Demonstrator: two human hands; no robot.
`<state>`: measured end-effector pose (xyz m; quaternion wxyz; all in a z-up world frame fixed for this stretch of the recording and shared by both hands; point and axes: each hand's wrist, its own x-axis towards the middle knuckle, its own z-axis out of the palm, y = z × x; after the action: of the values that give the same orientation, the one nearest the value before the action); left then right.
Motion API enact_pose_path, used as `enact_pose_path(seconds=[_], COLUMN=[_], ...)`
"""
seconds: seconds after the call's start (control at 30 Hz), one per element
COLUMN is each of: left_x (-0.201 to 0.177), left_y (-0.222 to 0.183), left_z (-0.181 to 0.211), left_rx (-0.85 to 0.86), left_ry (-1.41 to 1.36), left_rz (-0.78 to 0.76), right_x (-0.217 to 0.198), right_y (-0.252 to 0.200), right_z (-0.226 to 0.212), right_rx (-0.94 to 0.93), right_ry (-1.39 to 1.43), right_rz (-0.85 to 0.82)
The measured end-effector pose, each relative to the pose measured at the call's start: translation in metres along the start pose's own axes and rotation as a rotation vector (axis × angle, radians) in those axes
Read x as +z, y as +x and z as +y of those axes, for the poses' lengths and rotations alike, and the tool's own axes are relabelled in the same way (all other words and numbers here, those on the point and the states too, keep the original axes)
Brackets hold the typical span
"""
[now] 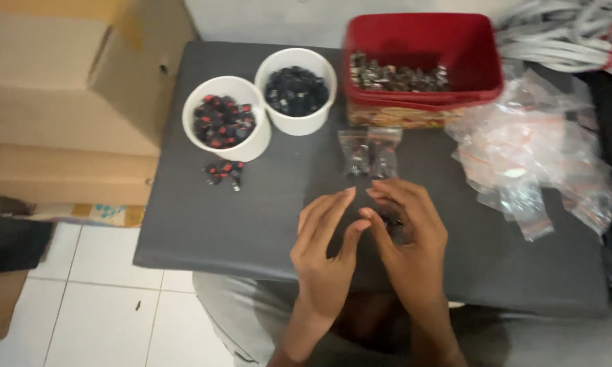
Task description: Packaging small electronic switches into individual plastic zip-lock bags.
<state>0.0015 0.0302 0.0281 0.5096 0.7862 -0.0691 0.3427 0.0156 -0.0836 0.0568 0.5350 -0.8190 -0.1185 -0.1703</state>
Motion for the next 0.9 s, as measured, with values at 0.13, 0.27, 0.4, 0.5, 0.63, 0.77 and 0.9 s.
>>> enact_pose_path(seconds=[0.13,0.27,0.4,0.5,0.63,0.77,0.9], left_x=[-0.03,-0.061,-0.086,-0.103,-0.116,-0.118,-0.118], left_y=[0.01,0.016,0.022,0.029,0.031,0.033,0.036], left_z=[-0.014,-0.032,-0.049,-0.055,-0.08,-0.091,-0.088], left_rx=[-0.079,-0.102,-0.098,-0.195,-0.221,-0.26,-0.273], left_ry=[0.082,0.161,0.257,0.285,0.352,0.332,0.42], left_rz=[0.04,0.133,0.2,0.231,0.208,0.109,-0.021], right_x=[0.037,0.083,0.12,0.144,0.158,0.163,0.165], right_y=[0.013,0.019,0.021,0.023,0.024,0.022,0.02], right_z=[-0.012,-0.022,-0.031,-0.031,-0.029,-0.026,-0.022], right_rx=[-0.075,-0.081,-0.094,-0.138,-0.131,-0.169,-0.225], right_ry=[0.045,0.079,0.05,-0.034,-0.135,-0.104,-0.136], right_rz=[-0.087,-0.162,-0.216,-0.274,-0.326,-0.39,-0.35])
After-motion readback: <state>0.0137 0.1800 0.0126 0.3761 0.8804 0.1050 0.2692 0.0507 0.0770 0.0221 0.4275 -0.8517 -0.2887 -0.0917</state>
